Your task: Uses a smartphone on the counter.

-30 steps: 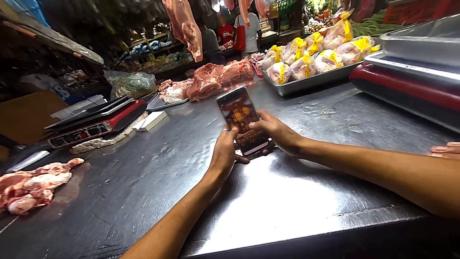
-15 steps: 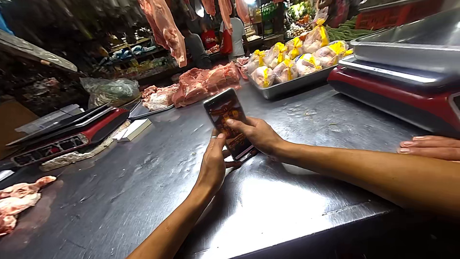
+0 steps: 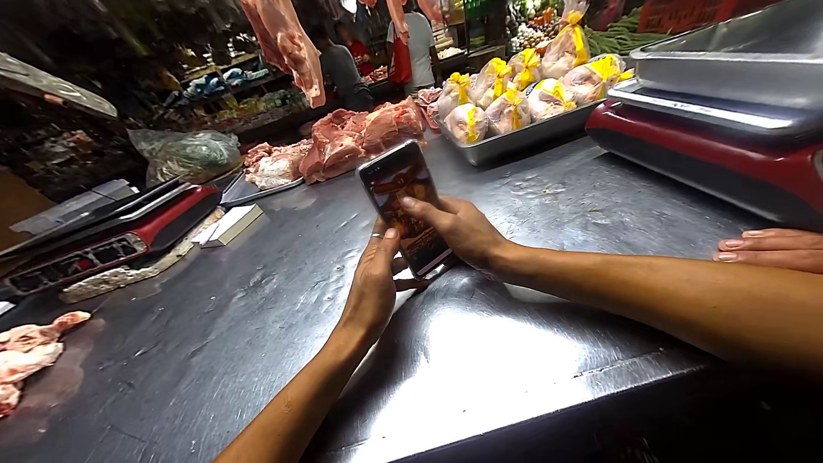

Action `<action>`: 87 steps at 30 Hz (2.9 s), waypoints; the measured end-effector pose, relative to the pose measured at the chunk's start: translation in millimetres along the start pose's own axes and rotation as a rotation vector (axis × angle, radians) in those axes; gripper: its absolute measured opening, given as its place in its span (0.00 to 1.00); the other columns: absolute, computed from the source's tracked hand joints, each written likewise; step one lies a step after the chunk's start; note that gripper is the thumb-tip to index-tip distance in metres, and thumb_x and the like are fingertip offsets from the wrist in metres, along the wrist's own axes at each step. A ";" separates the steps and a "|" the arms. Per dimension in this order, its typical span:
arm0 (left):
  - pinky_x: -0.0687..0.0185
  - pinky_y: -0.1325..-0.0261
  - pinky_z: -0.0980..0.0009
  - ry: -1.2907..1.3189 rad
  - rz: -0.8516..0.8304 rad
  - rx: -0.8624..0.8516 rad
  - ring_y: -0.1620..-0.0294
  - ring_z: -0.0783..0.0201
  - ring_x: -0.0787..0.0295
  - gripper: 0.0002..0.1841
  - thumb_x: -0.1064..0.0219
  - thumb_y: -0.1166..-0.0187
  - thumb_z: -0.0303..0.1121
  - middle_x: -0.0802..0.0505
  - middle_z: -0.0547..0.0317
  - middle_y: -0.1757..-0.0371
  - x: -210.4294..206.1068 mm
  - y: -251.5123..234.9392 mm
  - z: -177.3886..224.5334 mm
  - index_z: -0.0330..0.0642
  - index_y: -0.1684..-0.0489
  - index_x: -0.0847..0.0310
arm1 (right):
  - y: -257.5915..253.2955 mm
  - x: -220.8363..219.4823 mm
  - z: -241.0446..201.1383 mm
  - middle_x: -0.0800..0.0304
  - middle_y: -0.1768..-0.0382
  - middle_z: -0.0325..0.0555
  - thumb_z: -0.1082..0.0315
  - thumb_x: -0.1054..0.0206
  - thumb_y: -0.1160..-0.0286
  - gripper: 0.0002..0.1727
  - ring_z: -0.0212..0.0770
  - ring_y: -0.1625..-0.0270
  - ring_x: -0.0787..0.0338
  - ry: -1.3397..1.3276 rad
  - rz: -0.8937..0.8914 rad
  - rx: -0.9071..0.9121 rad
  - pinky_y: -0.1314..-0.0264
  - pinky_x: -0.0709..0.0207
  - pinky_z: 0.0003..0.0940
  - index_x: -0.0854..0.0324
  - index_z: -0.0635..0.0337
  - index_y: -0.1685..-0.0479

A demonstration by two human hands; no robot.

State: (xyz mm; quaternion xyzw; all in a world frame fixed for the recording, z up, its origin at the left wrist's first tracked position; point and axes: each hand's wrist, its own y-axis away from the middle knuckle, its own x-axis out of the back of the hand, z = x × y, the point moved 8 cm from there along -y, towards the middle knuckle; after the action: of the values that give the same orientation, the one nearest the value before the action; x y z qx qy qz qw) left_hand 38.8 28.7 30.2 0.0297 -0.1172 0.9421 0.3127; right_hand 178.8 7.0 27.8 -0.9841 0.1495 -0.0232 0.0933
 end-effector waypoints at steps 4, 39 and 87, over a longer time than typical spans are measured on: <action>0.06 0.51 0.51 -0.014 -0.006 -0.002 0.43 0.52 0.06 0.25 0.64 0.04 0.46 0.10 0.53 0.35 0.9 0.5 -1.1 0.62 0.11 0.41 | 8.2 -1.0 0.7 0.06 0.61 0.45 0.36 0.33 0.25 0.29 0.40 0.60 0.06 0.046 -0.001 0.061 0.58 0.14 0.49 0.15 0.50 0.41; 0.07 0.62 0.52 0.037 0.096 0.148 0.54 0.50 0.04 0.25 0.63 0.04 0.51 0.05 0.51 0.49 26.6 -13.1 -8.1 0.56 0.19 0.31 | 2.0 -18.2 5.8 0.10 0.45 0.48 0.85 0.33 0.43 0.46 0.38 0.54 0.07 -0.026 -0.481 0.050 0.63 0.12 0.30 0.43 0.49 0.18; 0.08 0.54 0.55 0.243 0.224 0.075 0.52 0.55 0.07 0.21 0.56 0.03 0.40 0.12 0.48 0.44 36.8 -11.2 -16.5 0.49 0.16 0.40 | 182.6 -26.7 -89.7 0.10 0.42 0.45 0.58 0.34 0.20 0.24 0.30 0.40 0.13 0.350 -0.376 0.606 0.38 0.19 0.27 0.19 0.68 0.34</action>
State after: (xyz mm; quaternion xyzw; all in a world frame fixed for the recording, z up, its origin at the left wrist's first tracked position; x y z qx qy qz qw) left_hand 16.2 62.8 21.2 -0.0862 -0.0459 0.9714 0.2163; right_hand 93.8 -172.2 80.6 -0.9034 -0.0333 -0.2501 0.3468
